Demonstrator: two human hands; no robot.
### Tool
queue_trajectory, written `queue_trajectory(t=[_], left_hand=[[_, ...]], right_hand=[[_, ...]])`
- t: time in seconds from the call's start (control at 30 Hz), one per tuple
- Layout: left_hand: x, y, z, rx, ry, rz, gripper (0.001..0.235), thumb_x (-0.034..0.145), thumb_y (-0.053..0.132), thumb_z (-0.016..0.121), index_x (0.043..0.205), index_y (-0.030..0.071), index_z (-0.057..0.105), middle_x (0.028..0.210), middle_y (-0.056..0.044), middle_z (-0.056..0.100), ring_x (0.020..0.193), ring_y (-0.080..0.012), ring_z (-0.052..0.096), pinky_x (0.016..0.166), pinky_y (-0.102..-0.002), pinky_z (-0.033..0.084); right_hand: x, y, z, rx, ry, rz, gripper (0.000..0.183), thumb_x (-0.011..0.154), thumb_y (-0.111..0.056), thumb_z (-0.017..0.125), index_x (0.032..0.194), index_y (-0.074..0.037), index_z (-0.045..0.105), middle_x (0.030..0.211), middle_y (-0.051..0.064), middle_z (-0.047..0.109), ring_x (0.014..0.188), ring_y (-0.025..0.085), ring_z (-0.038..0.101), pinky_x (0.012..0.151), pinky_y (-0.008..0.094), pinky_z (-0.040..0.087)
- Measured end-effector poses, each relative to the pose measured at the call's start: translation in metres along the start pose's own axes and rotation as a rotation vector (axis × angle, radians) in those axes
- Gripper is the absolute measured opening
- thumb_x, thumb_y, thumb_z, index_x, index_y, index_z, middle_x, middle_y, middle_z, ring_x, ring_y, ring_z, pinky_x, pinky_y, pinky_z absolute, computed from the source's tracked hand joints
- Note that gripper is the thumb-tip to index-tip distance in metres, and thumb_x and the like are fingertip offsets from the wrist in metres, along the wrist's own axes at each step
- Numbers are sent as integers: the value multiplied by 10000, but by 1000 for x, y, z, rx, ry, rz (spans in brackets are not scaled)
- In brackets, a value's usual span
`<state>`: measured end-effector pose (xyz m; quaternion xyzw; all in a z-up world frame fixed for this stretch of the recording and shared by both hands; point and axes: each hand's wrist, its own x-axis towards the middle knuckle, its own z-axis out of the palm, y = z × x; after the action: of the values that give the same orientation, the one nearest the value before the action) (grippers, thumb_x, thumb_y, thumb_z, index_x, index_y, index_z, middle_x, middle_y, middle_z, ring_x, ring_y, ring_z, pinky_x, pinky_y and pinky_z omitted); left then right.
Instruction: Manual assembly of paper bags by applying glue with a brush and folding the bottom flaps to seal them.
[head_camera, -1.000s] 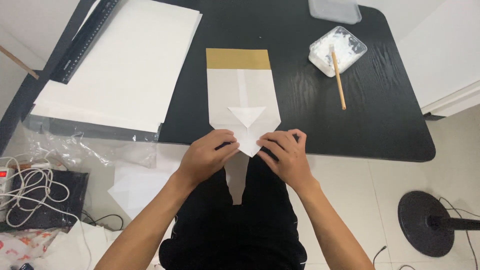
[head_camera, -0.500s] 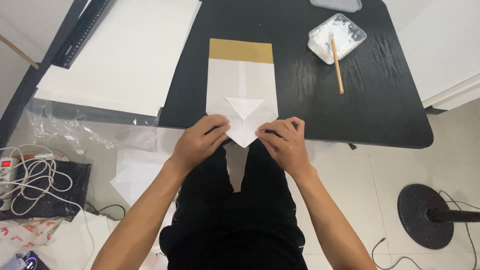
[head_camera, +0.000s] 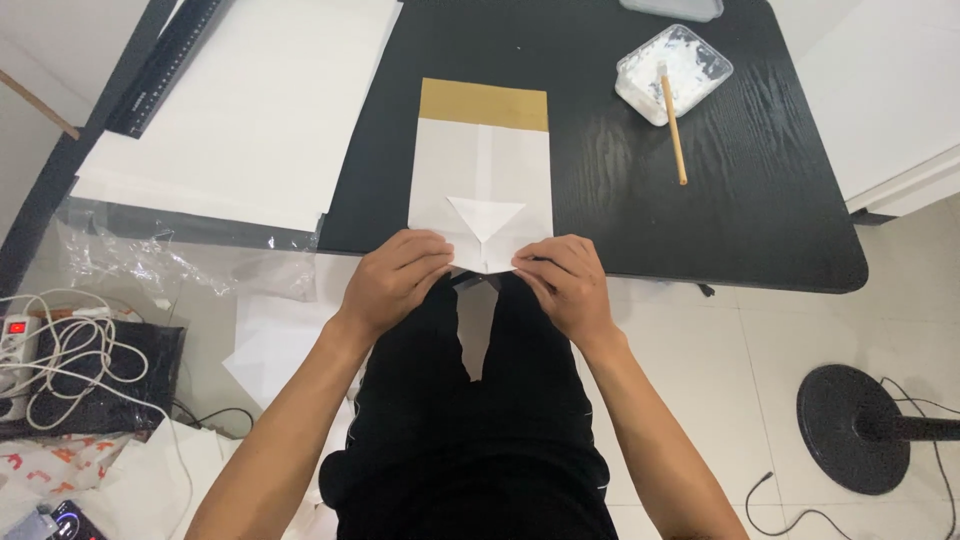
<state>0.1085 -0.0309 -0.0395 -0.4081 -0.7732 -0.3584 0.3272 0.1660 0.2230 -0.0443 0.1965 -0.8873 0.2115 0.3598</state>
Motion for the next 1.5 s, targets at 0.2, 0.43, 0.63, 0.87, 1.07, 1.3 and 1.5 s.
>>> queue_trajectory(t=[0.2,0.43,0.63,0.87,1.07,1.3,1.5], left_hand=[[20,25,0,110,-105,17,250,765,156,877,997,160,785,998,18,773,974,-190,709,824,-339,607],[24,35,36,214,-152,162,143,793,142,850,917,159,780,904,-10,753,946,-220,707,869,-408,560],[24,41,40,188,-309,82,137,869,57,742,992,115,757,873,-60,753,914,-249,721,857,-413,559],[9,39,49,144,-301,12,236,882,70,734,1115,103,745,954,-88,756,962,-284,703,874,-444,542],[32,49,16,156,-157,133,53,920,-7,730,957,27,714,965,-68,697,917,-250,657,812,-359,537],[36,48,7,214,-108,182,157,925,1,712,790,74,678,864,-35,702,858,-215,637,777,-348,523],[39,48,-4,193,-48,186,213,905,-9,751,756,88,634,832,-34,707,827,-220,638,706,-345,505]], right_hand=[[10,-12,-4,13,-14,29,42,849,-160,835,881,-167,808,883,-40,785,847,148,695,894,340,522],[19,-21,-9,5,-39,52,60,826,-148,854,864,-156,808,875,-47,791,837,132,692,884,331,517],[26,-28,-11,10,-79,120,70,830,-131,834,891,-118,802,879,13,798,854,174,711,893,376,522],[18,-25,-8,36,-153,190,171,809,-133,828,978,-121,801,999,-1,801,983,180,715,1001,413,495],[19,-16,-11,29,-125,-10,147,910,-141,767,1056,-124,758,1095,-10,737,1019,171,694,1117,507,421],[14,-12,-1,56,-1,-86,153,894,-85,792,1045,-97,771,1072,23,759,1004,203,700,1016,450,542],[18,-12,-1,67,5,-101,112,895,-67,791,1003,-69,762,1049,46,756,973,220,703,974,438,560]])
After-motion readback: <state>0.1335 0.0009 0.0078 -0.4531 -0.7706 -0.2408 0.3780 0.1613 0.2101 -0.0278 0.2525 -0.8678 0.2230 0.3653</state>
